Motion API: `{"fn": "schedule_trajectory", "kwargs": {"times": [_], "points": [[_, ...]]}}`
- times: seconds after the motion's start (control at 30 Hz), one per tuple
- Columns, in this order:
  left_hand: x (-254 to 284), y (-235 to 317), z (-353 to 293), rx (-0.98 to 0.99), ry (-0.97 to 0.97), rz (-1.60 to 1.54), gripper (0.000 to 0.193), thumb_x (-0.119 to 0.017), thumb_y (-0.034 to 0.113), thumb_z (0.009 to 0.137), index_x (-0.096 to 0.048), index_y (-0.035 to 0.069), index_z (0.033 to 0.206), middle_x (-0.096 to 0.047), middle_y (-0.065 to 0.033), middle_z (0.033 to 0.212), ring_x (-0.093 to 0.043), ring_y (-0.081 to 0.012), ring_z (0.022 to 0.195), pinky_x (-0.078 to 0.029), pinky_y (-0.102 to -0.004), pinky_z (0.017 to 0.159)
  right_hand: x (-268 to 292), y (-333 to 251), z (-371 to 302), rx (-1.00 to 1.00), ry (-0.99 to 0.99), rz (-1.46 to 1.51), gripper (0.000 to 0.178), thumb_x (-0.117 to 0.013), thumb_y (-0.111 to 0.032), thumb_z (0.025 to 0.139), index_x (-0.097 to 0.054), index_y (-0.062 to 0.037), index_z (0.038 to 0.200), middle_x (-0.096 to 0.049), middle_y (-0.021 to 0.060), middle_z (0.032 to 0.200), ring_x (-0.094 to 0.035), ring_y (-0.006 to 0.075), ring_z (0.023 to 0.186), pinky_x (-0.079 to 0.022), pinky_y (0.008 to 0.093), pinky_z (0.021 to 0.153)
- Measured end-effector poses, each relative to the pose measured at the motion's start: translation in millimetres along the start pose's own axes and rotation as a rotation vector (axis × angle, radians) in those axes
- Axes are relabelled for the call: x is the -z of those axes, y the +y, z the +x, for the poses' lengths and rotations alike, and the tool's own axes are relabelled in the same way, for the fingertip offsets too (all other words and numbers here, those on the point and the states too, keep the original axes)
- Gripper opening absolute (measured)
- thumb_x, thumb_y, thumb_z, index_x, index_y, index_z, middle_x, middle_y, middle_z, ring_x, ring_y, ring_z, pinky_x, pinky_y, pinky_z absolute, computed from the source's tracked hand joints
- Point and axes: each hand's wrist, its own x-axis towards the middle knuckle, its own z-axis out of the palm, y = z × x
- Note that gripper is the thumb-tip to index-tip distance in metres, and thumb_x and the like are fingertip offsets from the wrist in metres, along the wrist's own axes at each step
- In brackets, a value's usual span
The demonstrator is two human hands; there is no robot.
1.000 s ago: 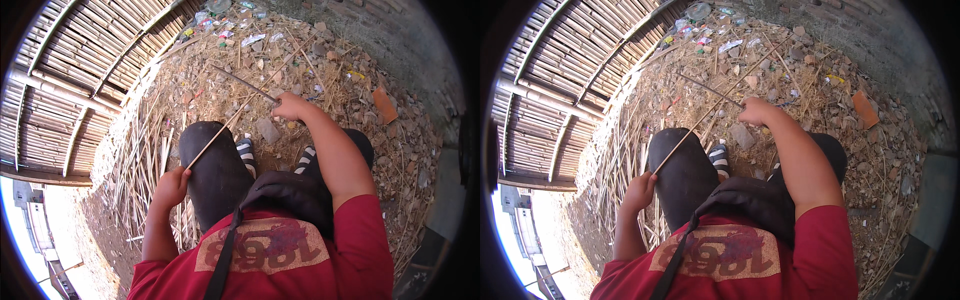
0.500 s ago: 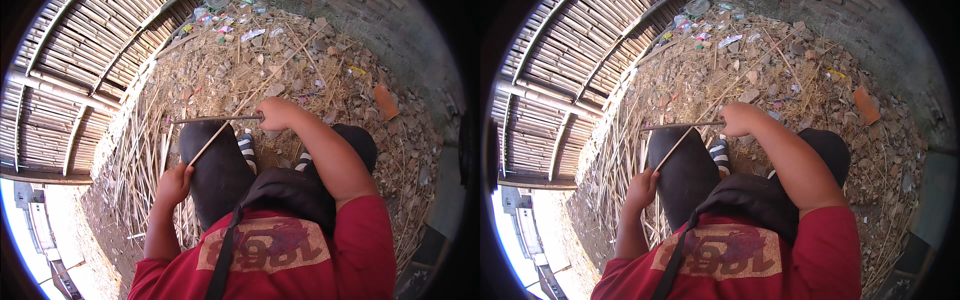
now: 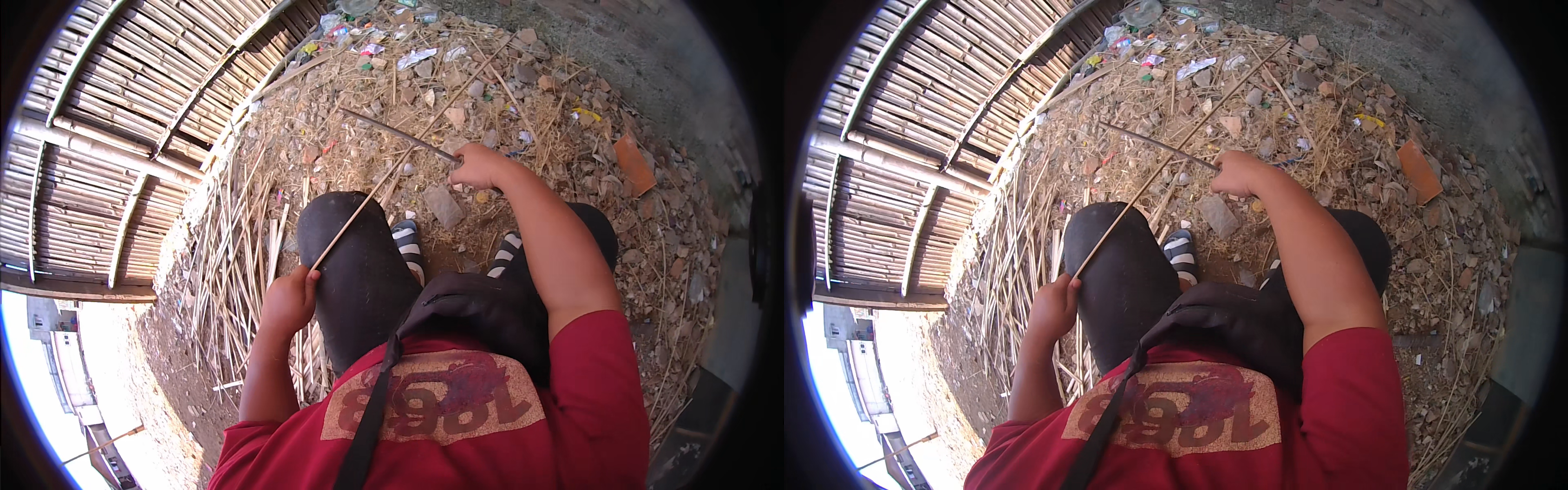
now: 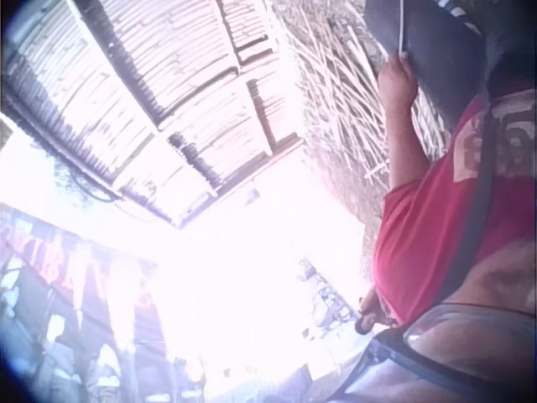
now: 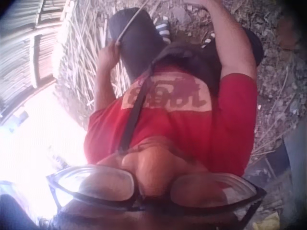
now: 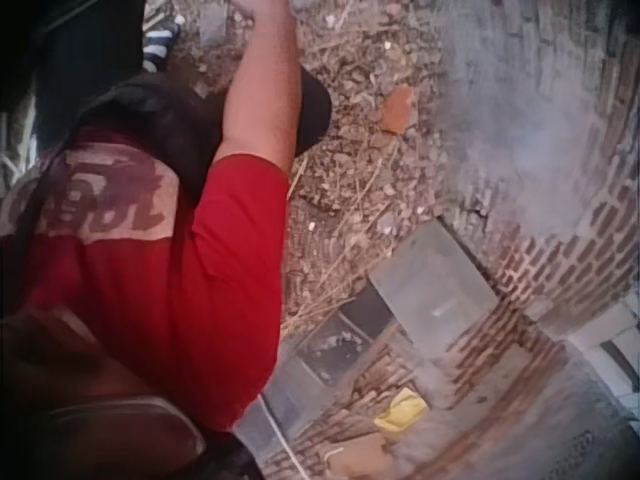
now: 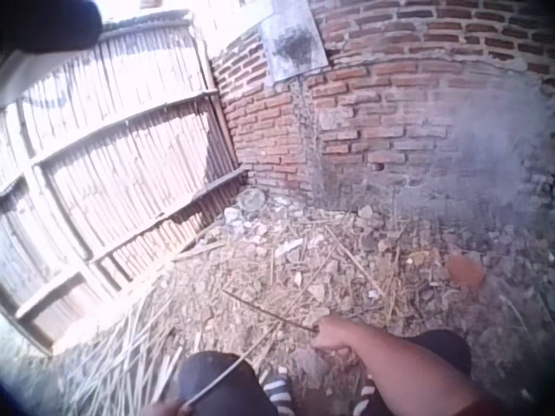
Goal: The person shaves a long thin bamboo stick using a large blade by holding the stick in one hand and running the blade along its length.
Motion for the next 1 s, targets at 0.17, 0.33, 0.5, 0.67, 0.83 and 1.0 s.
{"fn": "schedule_trajectory", "kwargs": {"times": [0.17,0.33,0.5,0.67,0.83,1.0], "points": [[-1.5,4.7,-6.1,0.033,0.002,0.007,0.034,-0.048,0.032,0.105,-0.056,0.003,0.091,-0.064,-0.0275,0.075,-0.062,-0.0509,0.075,-0.045,-0.0608,0.068,-27.7,-26.0,0.8,0.232,0.04,-0.159,0.058,-0.071,-0.028,0.073,-0.067,0.0011,0.124,-0.073,0.022,0.105,-0.072,0.0316,0.095,-0.056,0.0403,0.083],[-2.8,14.0,0.7,0.037,0.011,0.056,0.034,-0.049,0.033,0.105,-0.056,0.002,0.091,-0.064,-0.0274,0.075,-0.062,-0.0511,0.075,-0.046,-0.0605,0.067,-4.5,-7.7,5.8,0.062,-0.195,-0.101,0.056,-0.073,-0.029,0.068,-0.071,0.0001,0.116,-0.072,0.0239,0.102,-0.071,0.0329,0.097,-0.054,0.0443,0.086],[-2.4,0.8,-8.2,0.013,0.028,-0.006,0.033,-0.049,0.033,0.105,-0.055,0.002,0.093,-0.065,-0.0273,0.077,-0.062,-0.0512,0.076,-0.045,-0.0615,0.067,-26.2,-38.8,-6.0,0.251,0.036,-0.125,0.05,-0.07,-0.028,0.071,-0.072,-0.0029,0.114,-0.072,0.0234,0.101,-0.07,0.0365,0.097,-0.055,0.0434,0.086],[-6.3,6.6,0.0,0.017,0.006,0.015,0.034,-0.05,0.033,0.104,-0.055,0.003,0.091,-0.064,-0.0271,0.077,-0.062,-0.0509,0.075,-0.045,-0.0612,0.067,-16.6,6.7,7.6,0.119,0.042,-0.102,0.055,-0.069,-0.028,0.074,-0.069,0.0033,0.12,-0.072,0.0232,0.106,-0.071,0.0354,0.096,-0.056,0.0432,0.085],[7.9,6.4,-0.8,-0.017,0.014,0.041,0.033,-0.051,0.032,0.104,-0.055,0.002,0.091,-0.064,-0.0268,0.075,-0.062,-0.0508,0.074,-0.046,-0.0598,0.067,-4.2,1.1,0.6,0.064,0.116,-0.081,0.043,-0.066,-0.027,0.075,-0.072,-0.0011,0.109,-0.072,0.0229,0.105,-0.07,0.0376,0.1,-0.056,0.0429,0.087],[-2.5,0.2,0.9,-0.079,0.032,-0.077,0.033,-0.051,0.032,0.104,-0.054,0.002,0.091,-0.063,-0.0273,0.074,-0.061,-0.0511,0.074,-0.045,-0.0596,0.067,-20.7,-21.9,-1.7,0.236,0.043,-0.149,0.043,-0.07,-0.028,0.072,-0.073,-0.0024,0.107,-0.072,0.023,0.106,-0.069,0.0367,0.099,-0.055,0.0423,0.086]]}}
